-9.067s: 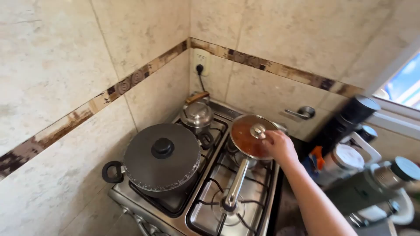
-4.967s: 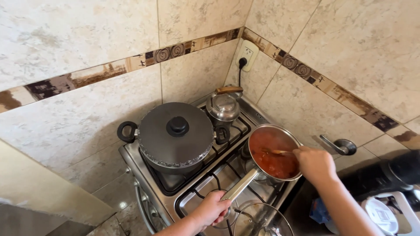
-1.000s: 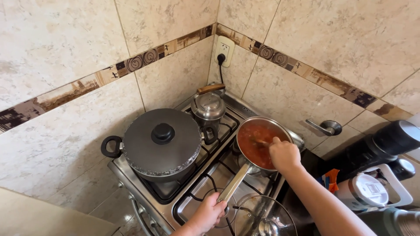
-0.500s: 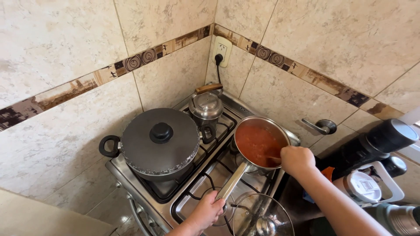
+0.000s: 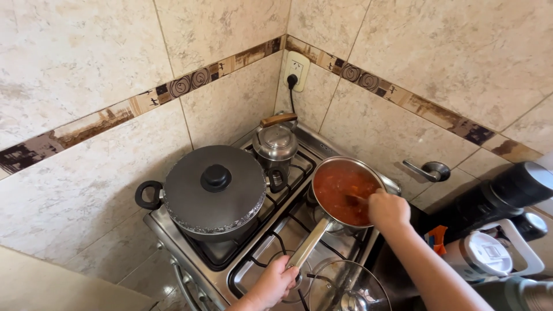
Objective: Stirring sauce in a pan and then adding gnocchi from a plate into a pot of boiling water on a gas stove.
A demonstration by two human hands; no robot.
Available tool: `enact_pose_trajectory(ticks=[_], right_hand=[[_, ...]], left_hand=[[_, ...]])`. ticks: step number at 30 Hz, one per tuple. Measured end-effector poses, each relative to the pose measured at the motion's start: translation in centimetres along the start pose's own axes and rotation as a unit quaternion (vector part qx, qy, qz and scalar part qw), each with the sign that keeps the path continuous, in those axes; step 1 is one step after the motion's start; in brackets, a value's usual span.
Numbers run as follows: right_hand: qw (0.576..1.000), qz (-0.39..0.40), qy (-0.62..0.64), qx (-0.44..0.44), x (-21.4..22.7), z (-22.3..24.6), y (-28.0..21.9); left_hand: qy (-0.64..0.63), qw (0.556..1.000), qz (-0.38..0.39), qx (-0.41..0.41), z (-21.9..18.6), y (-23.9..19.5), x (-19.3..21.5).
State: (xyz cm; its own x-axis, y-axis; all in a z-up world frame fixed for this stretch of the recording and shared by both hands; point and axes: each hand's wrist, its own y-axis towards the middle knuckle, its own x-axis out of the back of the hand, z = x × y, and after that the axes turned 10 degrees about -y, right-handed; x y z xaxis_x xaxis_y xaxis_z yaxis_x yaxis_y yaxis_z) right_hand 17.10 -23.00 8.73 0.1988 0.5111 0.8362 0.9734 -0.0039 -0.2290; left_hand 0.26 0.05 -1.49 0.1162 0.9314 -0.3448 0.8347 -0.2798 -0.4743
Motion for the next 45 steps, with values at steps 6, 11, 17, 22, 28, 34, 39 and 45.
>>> enact_pose_trajectory(ticks=[6, 11, 17, 22, 28, 34, 39, 45], right_hand=[[0.999, -0.003, -0.038, -0.039, -1.5, -1.4, 2.4], [0.997, -0.049, -0.037, -0.045, -2.5, -1.2, 4.4], [0.999, -0.033, 0.029, -0.015, -1.6, 0.0, 3.6], [0.994, -0.073, 0.059, 0.059, -3.1, -0.5, 3.2], [0.991, -0.095, 0.064, 0.073, -2.7, -4.0, 1.0], [0.979, -0.114, -0.020, 0.168, -2.8, -4.0, -0.1], [0.966, -0.186, -0.030, 0.178, -3.7, -1.7, 1.2], [0.938, -0.306, -0.064, 0.148, -4.9, 0.6, 4.7]], left_hand=[[0.036, 0.999, 0.002, 0.018, -1.3, -0.9, -0.2], [0.072, 0.997, 0.004, 0.026, -2.3, -1.6, -0.3], [0.028, 0.999, 0.011, 0.026, -2.3, -1.5, -0.2], [0.030, 0.999, 0.015, 0.031, -1.9, -1.3, 0.0], [0.005, 1.000, 0.004, 0.024, -1.3, -0.8, 0.0], [0.004, 0.999, 0.001, 0.034, -1.2, -0.7, 0.0], [0.027, 0.999, 0.007, 0.022, -1.8, -1.2, -0.1], [0.030, 0.999, 0.007, 0.026, -1.8, -1.3, -0.1]])
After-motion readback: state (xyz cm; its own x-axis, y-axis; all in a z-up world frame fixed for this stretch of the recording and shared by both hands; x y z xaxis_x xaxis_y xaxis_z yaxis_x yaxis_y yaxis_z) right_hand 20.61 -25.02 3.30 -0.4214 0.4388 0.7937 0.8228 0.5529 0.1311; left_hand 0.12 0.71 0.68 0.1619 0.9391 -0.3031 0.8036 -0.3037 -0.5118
